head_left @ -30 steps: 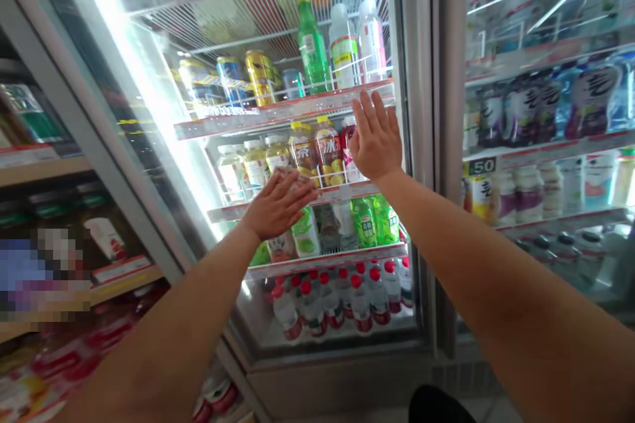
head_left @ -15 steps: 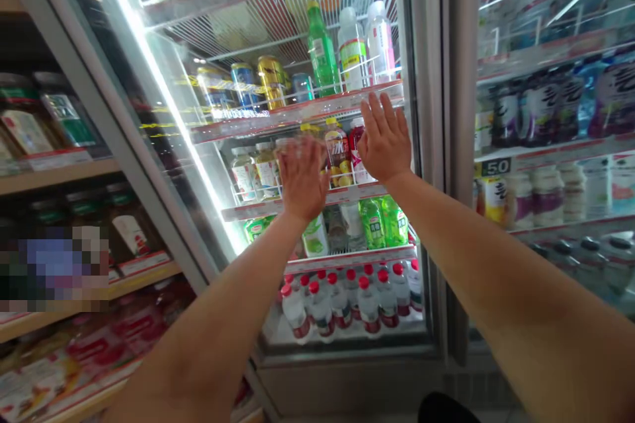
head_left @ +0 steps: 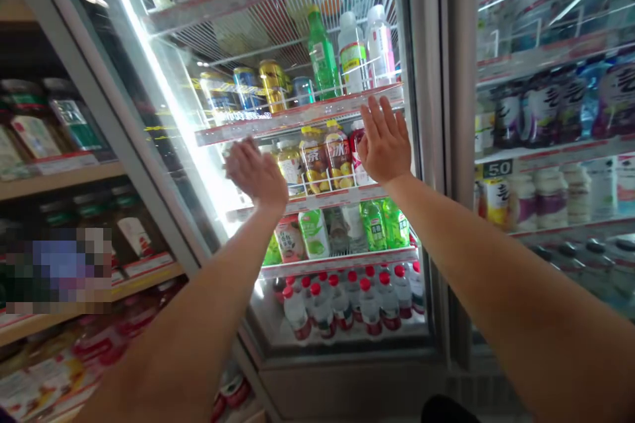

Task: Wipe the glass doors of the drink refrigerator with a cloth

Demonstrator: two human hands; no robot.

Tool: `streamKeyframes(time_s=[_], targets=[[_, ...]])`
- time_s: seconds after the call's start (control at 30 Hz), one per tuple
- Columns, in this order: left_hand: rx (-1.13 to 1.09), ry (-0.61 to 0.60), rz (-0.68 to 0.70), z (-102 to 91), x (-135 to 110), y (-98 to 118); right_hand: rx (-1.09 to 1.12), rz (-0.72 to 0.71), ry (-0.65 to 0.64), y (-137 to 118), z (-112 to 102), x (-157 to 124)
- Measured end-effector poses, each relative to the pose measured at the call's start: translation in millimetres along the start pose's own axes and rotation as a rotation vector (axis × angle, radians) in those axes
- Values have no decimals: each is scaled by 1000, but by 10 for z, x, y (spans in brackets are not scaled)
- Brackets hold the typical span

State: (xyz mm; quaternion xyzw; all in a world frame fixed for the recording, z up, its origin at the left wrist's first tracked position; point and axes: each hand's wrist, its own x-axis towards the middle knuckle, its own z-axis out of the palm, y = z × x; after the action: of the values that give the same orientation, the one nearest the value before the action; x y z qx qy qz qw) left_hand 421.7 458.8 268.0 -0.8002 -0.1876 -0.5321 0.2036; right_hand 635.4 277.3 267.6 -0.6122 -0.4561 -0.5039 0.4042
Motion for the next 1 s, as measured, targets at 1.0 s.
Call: streamKeyframes(time_s=[1.0], targets=[[36,-163,415,-14,294,789,1,2,-6,-17,-35,-1]])
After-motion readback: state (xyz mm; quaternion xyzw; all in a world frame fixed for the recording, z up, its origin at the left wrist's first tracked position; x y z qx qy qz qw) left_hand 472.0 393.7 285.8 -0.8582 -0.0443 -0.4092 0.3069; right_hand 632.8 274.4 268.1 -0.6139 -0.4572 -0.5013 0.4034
